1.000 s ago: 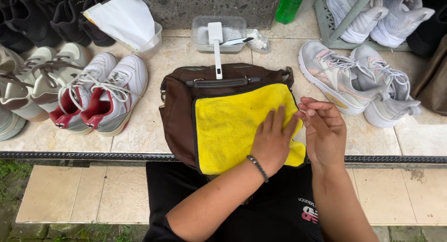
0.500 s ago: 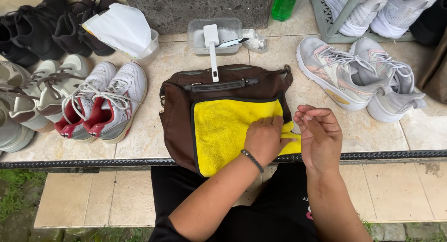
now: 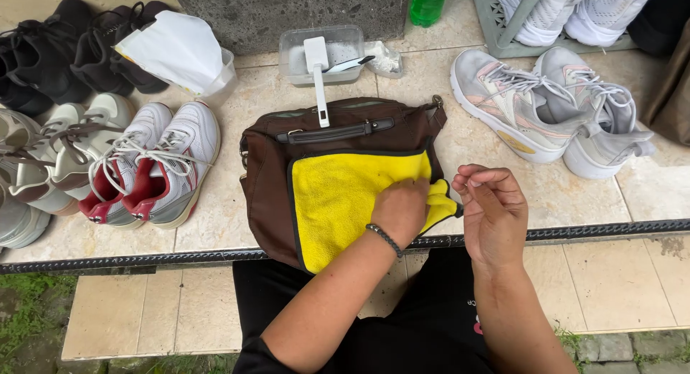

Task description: Cleaning a brown bag with a brush and a cloth

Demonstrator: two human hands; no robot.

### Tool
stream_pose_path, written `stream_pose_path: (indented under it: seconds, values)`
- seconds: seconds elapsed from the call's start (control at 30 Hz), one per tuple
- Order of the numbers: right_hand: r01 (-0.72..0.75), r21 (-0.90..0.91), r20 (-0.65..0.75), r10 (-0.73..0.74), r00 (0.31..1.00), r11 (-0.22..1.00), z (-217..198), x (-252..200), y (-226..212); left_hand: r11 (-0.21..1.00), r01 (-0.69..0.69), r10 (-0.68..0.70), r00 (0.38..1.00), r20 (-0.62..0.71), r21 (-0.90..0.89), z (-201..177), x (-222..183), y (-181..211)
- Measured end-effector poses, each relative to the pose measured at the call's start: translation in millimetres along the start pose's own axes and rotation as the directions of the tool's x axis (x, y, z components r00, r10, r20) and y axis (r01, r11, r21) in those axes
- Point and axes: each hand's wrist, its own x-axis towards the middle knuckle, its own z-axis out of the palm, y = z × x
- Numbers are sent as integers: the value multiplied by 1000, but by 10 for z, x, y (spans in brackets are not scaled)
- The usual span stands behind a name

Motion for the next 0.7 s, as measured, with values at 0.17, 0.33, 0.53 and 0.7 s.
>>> stream_pose_path:
  seconds: [0.17, 0.33, 0.53, 0.7]
  values:
    - [6, 13, 3, -6, 1000, 1000, -55, -1, 26, 996, 1, -10, 995, -101, -88, -219, -123, 15]
    - [8, 27, -3, -8, 1000, 1000, -74, -7, 35, 988, -81, 78, 997, -25, -129, -34, -249, 158]
    - [1, 32, 13, -1, 1000, 1000, -16, -42, 52, 995, -58, 55, 998, -33, -82, 100, -136, -1]
    - [1, 24, 17, -2, 1000, 1000, -36, -85, 34, 998, -61, 57, 986, -157, -17, -86, -144, 0]
